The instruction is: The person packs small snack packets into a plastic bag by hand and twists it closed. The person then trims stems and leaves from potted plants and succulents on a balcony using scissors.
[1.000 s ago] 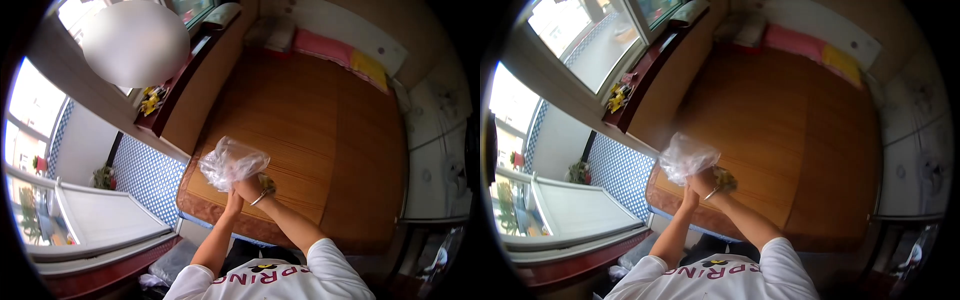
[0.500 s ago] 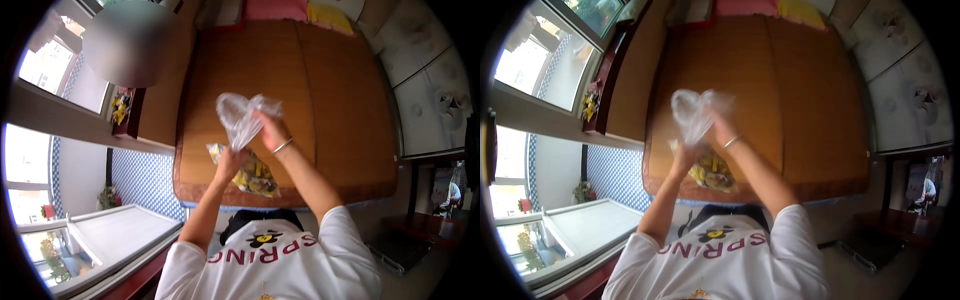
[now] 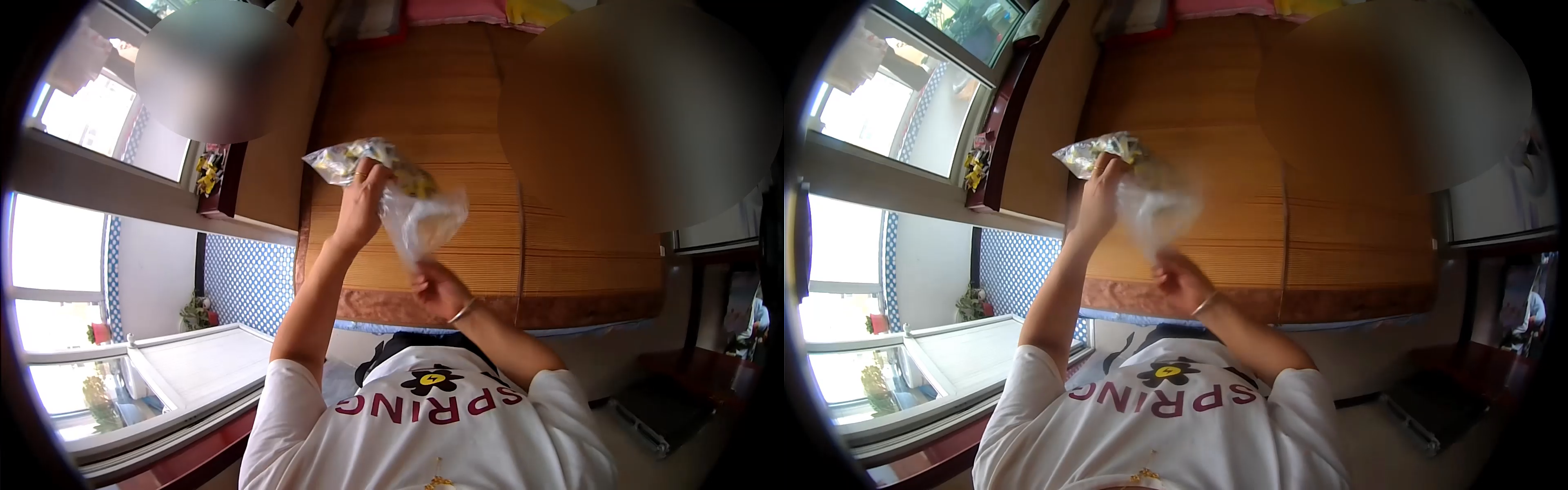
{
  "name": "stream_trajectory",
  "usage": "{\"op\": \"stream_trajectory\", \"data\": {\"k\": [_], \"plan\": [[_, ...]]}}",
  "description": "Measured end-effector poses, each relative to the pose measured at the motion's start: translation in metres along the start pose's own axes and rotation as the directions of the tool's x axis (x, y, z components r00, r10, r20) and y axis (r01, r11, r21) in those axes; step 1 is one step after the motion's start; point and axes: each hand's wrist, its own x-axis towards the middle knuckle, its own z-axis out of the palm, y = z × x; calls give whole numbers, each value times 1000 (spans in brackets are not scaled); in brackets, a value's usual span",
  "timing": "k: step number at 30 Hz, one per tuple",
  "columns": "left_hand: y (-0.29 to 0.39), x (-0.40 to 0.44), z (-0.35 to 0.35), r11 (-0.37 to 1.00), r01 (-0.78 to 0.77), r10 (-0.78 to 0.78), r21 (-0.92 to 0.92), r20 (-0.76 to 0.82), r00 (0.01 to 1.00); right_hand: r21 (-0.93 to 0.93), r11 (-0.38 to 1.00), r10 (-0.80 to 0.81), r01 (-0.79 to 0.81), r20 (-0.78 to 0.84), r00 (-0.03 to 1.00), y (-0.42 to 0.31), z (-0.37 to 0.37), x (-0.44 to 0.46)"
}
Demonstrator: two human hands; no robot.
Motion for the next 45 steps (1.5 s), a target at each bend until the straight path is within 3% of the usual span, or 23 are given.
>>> {"op": "stream_trajectory", "data": {"k": [2, 5, 7, 11, 15, 17, 19, 20, 22, 23, 24, 25, 26, 28, 29, 32, 33, 36, 37, 38, 40, 41, 45], "plan": [[33, 13, -7, 971, -111, 116, -211, 8, 993, -17, 993, 117, -116, 195, 974, 11, 8, 11], [72, 23, -22, 857, -15, 67, -515, 83, 994, 26, 981, 158, -192, 465, 871, -2, 4, 52], [81, 26, -24, 736, 58, 61, -674, 152, 987, -36, 985, 161, -167, 523, 837, -27, 10, 46], [97, 23, -19, 792, -47, 122, -609, 82, 989, -421, 903, 156, 83, 503, 850, -91, 42, 21], [91, 7, -13, 748, 241, -38, -618, 322, 946, -810, 430, 282, 398, 540, 793, -164, 104, 16], [88, 0, -3, 776, 193, -19, -600, 284, 959, -844, 64, 354, 532, 518, 779, -181, 136, 9], [80, -7, 15, 787, 153, -10, -598, 235, 972, -760, -377, 315, 529, 431, 845, -185, 161, -2], [67, -13, 23, 771, 163, -67, -615, 176, 982, -621, -513, 240, 593, 560, 793, -169, 169, -13], [40, -22, 43, 700, 213, -214, -681, 85, 973, -497, -717, 53, 489, 660, 749, -144, 164, -15], [51, -19, 47, 546, 289, -373, -787, 80, 924, -435, -782, -17, 447, 731, 682, -131, 155, -12], [51, -15, 45, 627, 212, -232, -749, 79, 969, -358, -839, -34, 409, 785, 618, -124, 139, -1], [42, -16, 47, 708, 174, -166, -685, 78, 983, -328, -851, -36, 410, 815, 578, -120, 136, -5], [39, -22, 57, 657, 212, -296, -724, 11, 955, -379, -813, -32, 442, 787, 616, -124, 135, -12], [63, -14, 51, 207, 310, -479, -928, 180, 859, -372, -803, -75, 465, 838, 540, -115, 123, -14], [49, -18, 57, 172, 289, -448, -942, 187, 874, -473, -742, -95, 475, 775, 625, -113, 116, -16], [37, -32, 82, 121, 447, -698, -886, 244, 673, -558, -738, -283, 380, 766, 576, -101, 95, -6], [29, -34, 92, 108, 422, -661, -900, 252, 707, -483, -814, -310, 324, 831, 461, -97, 82, 2], [24, -31, 115, 18, 337, -619, -941, 254, 743, -546, -829, -489, 121, 812, 318, -79, 82, -28], [25, -33, 120, 47, 350, -570, -935, 263, 778, -601, -774, -488, 198, 766, 418, -74, 70, -29], [28, -39, 127, 24, 362, -597, -932, 277, 753, -689, -715, -530, 124, 649, 546, -61, 56, -31], [44, -45, 138, -16, 379, -649, -925, 298, 700, -706, -708, -581, -14, 572, 579, -61, 47, -38], [54, -45, 143, -55, 374, -664, -926, 313, 679, -703, -711, -598, 4, 608, 522, -64, 40, -36], [63, -46, 152, 31, 415, -608, -909, 313, 729, -691, -723, -645, 25, 687, 334, -81, 19, -22]]}}
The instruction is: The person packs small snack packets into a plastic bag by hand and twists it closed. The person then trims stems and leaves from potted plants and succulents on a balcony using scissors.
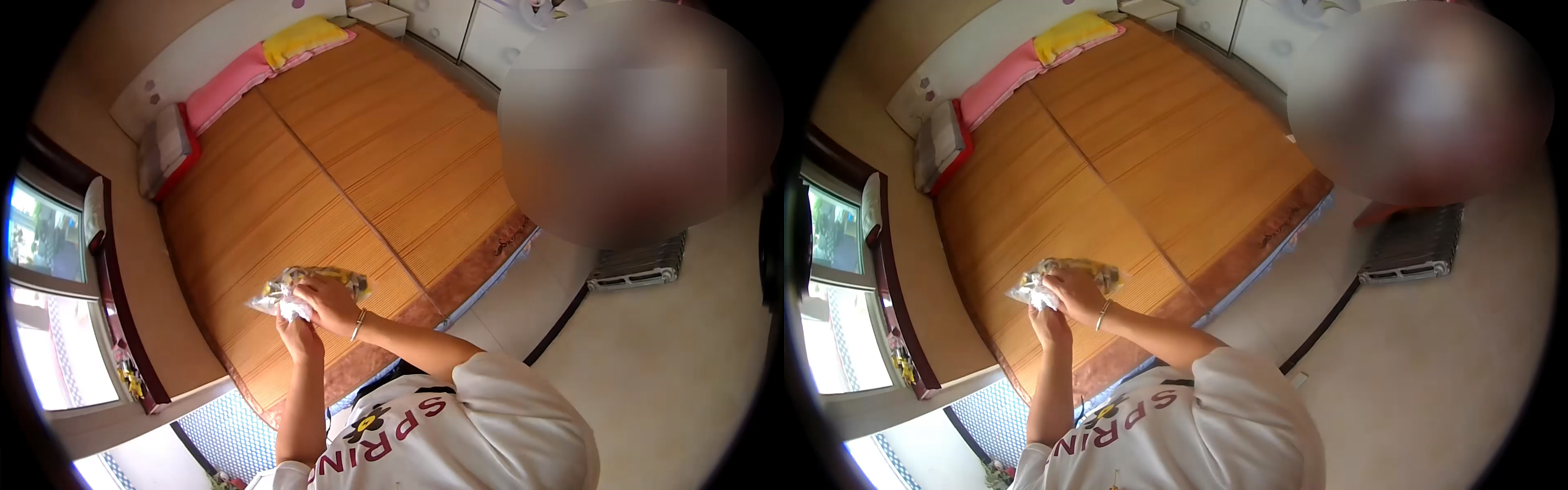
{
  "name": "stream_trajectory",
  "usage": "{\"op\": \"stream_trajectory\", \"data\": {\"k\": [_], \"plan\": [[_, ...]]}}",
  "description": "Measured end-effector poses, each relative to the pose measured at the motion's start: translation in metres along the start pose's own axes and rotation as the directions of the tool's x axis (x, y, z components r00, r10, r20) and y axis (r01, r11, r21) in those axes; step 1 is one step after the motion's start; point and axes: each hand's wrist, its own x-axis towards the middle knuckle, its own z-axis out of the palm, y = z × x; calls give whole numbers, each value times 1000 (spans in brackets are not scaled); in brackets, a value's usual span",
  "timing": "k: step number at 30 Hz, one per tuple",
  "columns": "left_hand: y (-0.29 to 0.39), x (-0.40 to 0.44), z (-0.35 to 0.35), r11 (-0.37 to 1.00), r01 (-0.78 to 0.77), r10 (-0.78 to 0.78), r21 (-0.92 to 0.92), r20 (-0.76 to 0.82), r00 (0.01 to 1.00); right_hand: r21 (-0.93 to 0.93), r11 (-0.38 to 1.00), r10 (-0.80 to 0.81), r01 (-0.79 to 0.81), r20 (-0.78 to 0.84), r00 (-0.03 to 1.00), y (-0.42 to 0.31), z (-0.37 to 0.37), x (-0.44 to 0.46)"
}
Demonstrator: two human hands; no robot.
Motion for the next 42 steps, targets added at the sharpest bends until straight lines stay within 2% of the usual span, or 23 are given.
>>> {"op": "stream_trajectory", "data": {"k": [4, 6, 7, 9, 11, 13, 14, 17, 19, 20, 21, 22, 24, 27, 28, 31, 32, 35, 36, 37, 38, 40, 42], "plan": [[0, 1, -12, 992, -36, 38, 122, -19, 999, 116, 986, 116, -120, 42, 992, 10, -4, 6], [4, -6, -9, 986, 35, -28, 161, -46, 999, 184, 958, 207, -218, 80, 975, 13, -7, 9], [6, -6, -8, 975, 83, -77, 208, -34, 996, 141, 939, 294, -314, 145, 945, 19, -5, 9], [11, -8, -18, 930, 254, -249, 266, -54, 967, 287, 838, 367, -464, 334, 868, 41, 4, 11], [10, -5, -31, 925, 277, -300, 259, 53, 953, 290, 936, 117, -200, 279, 953, 58, 16, 4], [13, -6, -33, 945, 302, -305, 128, 3, 952, 292, 945, 97, -149, 184, 978, 40, 19, 4], [12, -9, -34, 962, 232, -228, 142, -41, 973, 288, 949, 94, -130, 135, 986, 29, 15, 4], [10, -13, -38, 981, 107, -86, 163, -134, 987, 117, 966, -241, 230, 91, 966, -5, -8, 6], [11, -19, -42, 982, 142, -120, 126, -169, 978, 144, 965, -245, 220, 188, 951, -22, -3, 4], [10, -20, -39, 986, 154, -163, -62, -207, 965, 171, 967, -224, 188, 225, 948, -21, 6, 1], [9, -20, -42, 984, 146, -166, -101, -225, 960, 197, 968, -207, 157, 265, 942, -20, 15, 0], [8, -22, -50, 990, 124, -137, -70, -245, 960, 232, 953, -239, 194, 186, 953, -19, 24, 2], [15, -27, -49, 996, 64, -84, -68, -347, 934, 295, 945, -217, 140, 246, 945, -26, 34, 1], [17, -42, -68, 981, -122, 145, 152, -149, 978, 354, 935, -148, 16, 348, 926, -37, 38, 4], [11, -45, -80, 912, -178, 216, 369, -64, 974, 359, 933, -137, -6, 370, 919, -42, 36, 6], [13, -55, -97, 598, -324, 378, 733, 99, 921, 401, 915, -143, -43, 423, 895, -50, 38, 10], [9, -55, -102, 567, -330, 377, 755, 118, 919, 409, 912, -166, -36, 446, 880, -54, 39, 10], [9, -51, -114, 89, -392, 599, 916, 266, 756, 463, 886, -229, -1, 441, 868, -66, 44, 10], [22, -55, -109, 61, -357, 610, 932, 248, 753, 492, 870, -212, -27, 423, 881, -67, 49, 7], [21, -55, -111, 192, -347, 577, 918, 181, 796, 521, 852, -194, -51, 406, 893, -66, 53, 5], [18, -54, -113, 319, -329, 535, 889, 118, 837, 552, 811, -119, -195, 482, 868, -55, 59, -3], [13, -52, -115, 530, -243, 440, 813, -18, 898, 450, 889, -165, -83, 485, 859, -71, 53, 7], [9, -52, -106, 540, -269, 492, 798, -39, 870, 318, 943, -259, 101, 507, 822, -44, 65, -8]]}}
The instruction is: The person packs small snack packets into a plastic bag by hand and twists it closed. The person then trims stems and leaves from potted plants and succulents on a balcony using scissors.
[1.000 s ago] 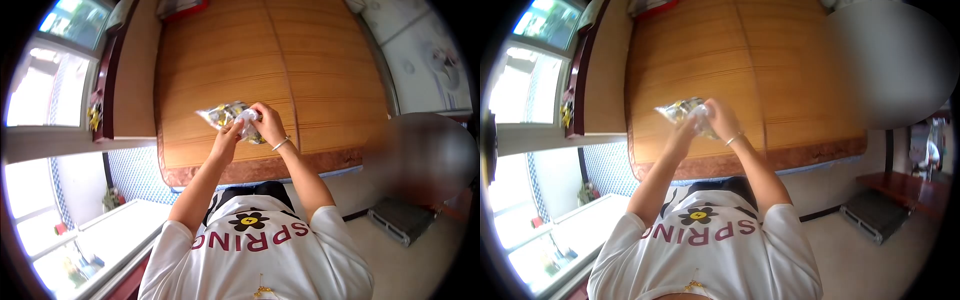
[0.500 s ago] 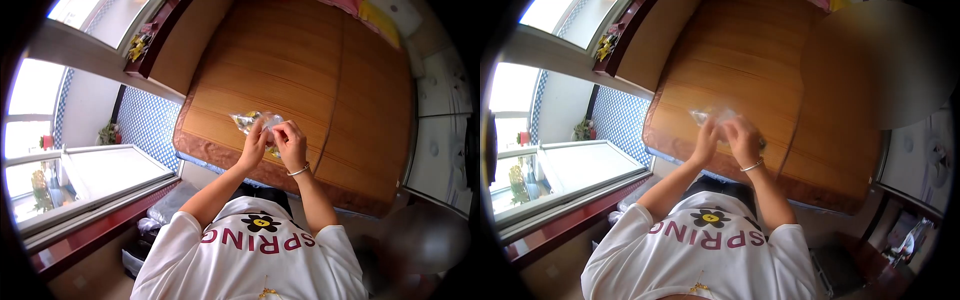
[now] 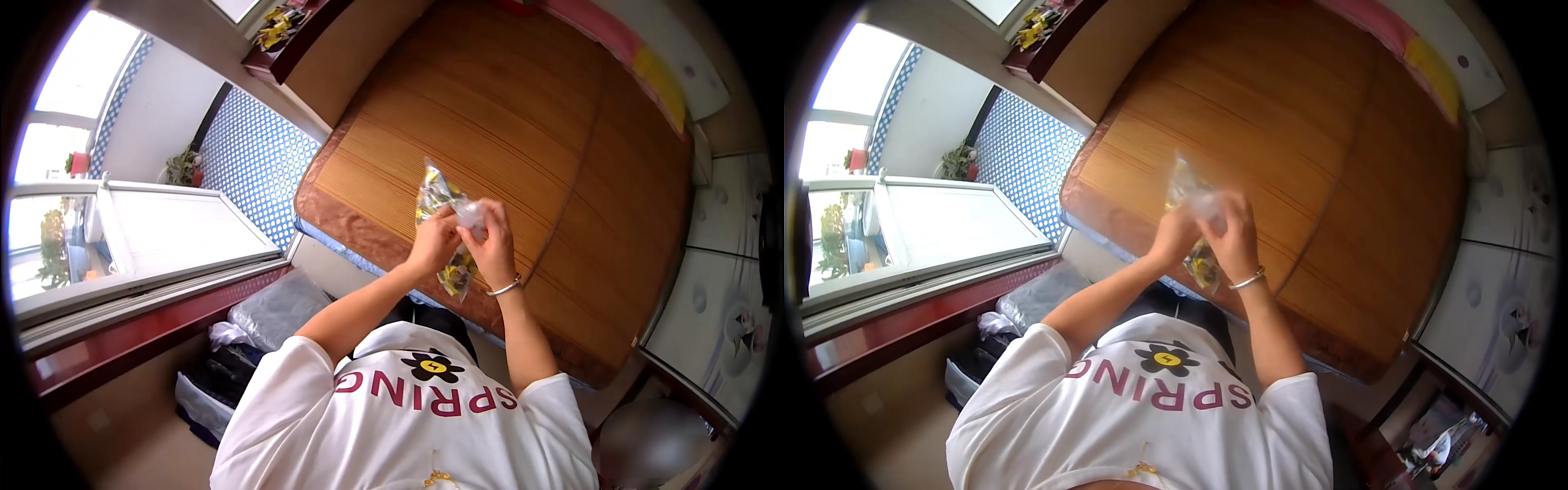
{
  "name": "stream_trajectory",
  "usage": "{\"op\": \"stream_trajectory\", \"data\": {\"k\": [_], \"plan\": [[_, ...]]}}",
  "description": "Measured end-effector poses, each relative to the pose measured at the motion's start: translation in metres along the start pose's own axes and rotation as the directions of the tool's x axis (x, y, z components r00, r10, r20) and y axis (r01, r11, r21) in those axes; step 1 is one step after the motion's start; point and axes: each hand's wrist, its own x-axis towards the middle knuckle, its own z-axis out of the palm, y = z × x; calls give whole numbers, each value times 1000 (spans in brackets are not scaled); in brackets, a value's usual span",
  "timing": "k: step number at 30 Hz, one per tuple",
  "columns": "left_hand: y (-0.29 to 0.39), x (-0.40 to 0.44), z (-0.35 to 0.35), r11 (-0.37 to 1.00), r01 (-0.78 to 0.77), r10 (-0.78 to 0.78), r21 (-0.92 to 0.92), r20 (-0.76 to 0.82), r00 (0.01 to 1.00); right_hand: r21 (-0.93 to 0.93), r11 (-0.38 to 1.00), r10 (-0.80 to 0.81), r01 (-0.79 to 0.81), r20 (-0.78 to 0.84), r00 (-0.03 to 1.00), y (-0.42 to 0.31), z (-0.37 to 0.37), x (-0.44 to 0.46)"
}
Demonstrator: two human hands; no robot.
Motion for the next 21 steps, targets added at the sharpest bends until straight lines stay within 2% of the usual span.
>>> {"op": "stream_trajectory", "data": {"k": [1, 2, 3, 5, 7, 8, 9, 11, 13, 16, 17, 18, 19, 20, 21], "plan": [[2, -1, 4, 1000, -10, 10, -12, -34, 999, 32, 999, 21, -21, 17, 1000, 11, 4, -9], [-10, -7, 13, 970, 243, -242, 16, 182, 953, 96, 990, 107, -108, 17, 994, 22, 4, -18], [-18, -13, 23, 984, 175, -173, 9, 211, 962, 156, 968, 196, -197, 24, 980, 34, 3, -29], [-26, -26, 42, 954, 254, -194, -160, 317, 928, 511, 748, 476, -425, 33, 879, 67, 3, -55], [-32, -38, 55, 961, 214, -124, -177, 416, 901, 555, 691, 488, -462, 113, 866, 105, -6, -80], [-47, -44, 65, 984, 164, -115, -63, 476, 872, 334, 781, 512, -527, 140, 847, 126, -13, -94], [-40, -44, 60, 957, 274, -194, -91, 500, 844, 97, 829, 536, -551, 149, 831, 149, -17, -107], [-42, -47, 50, 920, 369, -257, -135, 504, 824, 36, 818, 569, -574, 91, 817, 193, -23, -129], [-59, -54, 37, 907, 393, -282, -150, 476, 833, -15, 894, 449, -449, 69, 891, 219, -33, -141], [-61, -59, -8, 881, 448, -343, -154, 444, 828, -108, 914, 400, -392, 67, 914, 259, -39, -154], [-77, -69, -17, 927, 366, -300, -88, 411, 861, -183, 869, 482, -460, 101, 870, 266, -38, -157], [-74, -74, -31, 912, 405, -347, -69, 398, 849, -264, 796, 584, -544, 100, 806, 274, -40, -164], [-75, -79, -43, 909, 417, -374, -16, 417, 829, -403, 777, 549, -484, 57, 834, 286, -35, -174], [-98, -94, -46, 913, 405, -362, -44, 370, 855, -332, 775, 580, -537, 37, 814, 304, -29, -187], [-94, -99, -56, 860, 508, -457, -46, 374, 807, -330, 773, 553, -541, -66, 831, 321, -19, -202]]}}
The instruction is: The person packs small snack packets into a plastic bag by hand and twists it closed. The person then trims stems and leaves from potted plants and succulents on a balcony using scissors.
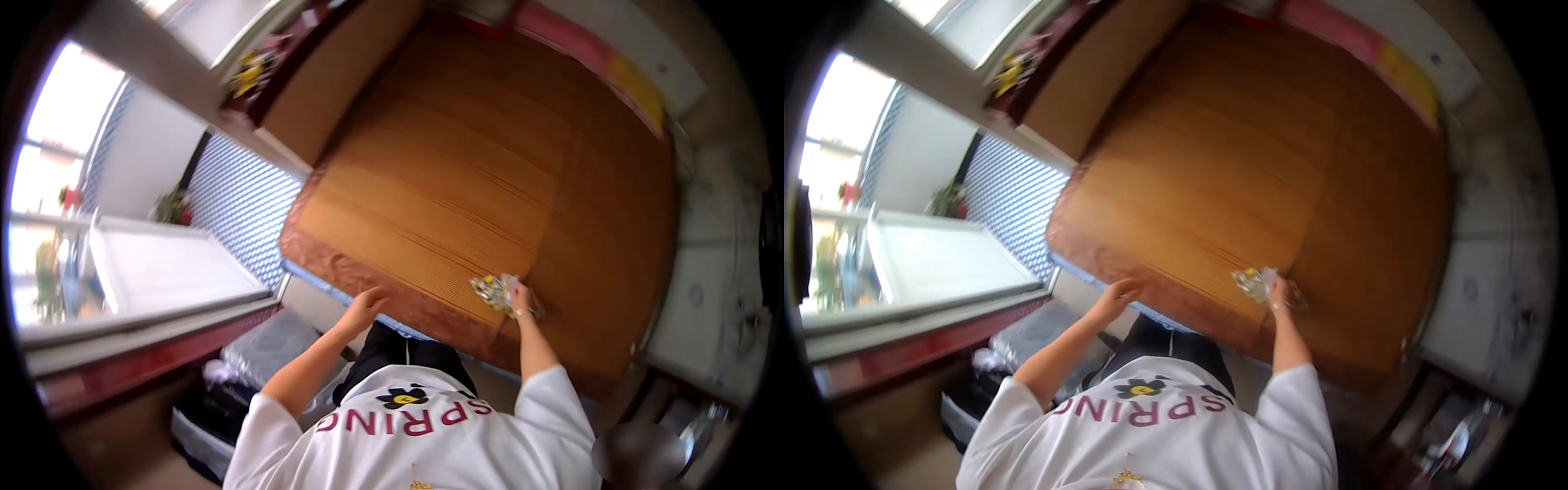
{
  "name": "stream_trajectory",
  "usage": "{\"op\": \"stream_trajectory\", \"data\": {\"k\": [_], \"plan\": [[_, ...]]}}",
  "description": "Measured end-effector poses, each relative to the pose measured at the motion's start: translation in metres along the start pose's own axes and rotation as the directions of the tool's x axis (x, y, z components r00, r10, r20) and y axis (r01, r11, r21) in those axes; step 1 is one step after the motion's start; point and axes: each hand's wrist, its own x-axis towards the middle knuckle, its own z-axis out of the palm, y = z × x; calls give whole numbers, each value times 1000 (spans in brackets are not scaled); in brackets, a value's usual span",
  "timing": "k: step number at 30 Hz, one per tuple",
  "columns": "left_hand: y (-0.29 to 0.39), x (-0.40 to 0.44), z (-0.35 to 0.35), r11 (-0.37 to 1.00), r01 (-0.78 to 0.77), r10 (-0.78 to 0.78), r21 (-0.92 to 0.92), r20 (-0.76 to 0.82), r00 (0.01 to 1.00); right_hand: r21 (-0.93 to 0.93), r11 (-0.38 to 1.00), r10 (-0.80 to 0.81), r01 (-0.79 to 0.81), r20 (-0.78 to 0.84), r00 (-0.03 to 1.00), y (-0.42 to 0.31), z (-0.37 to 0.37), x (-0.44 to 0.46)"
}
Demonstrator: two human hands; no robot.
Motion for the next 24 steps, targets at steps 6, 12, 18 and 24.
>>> {"op": "stream_trajectory", "data": {"k": [6, 12, 18, 24], "plan": [[-26, -30, -15, 923, 330, -338, -196, -9, 941, -160, 935, 306, -317, -88, 948, 20, 7, -6], [-27, -31, -20, 922, 258, -281, -288, -42, 959, 343, 919, 274, -193, -205, 940, 4, -23, 6], [-17, -42, -44, 976, 201, -207, -88, -66, 976, -190, 981, 67, -28, 205, 976, 32, -17, -4], [-42, -72, -106, 987, 109, -87, 116, -182, 979, -322, 945, 114, -49, 187, 976, -27, 46, -12]]}}
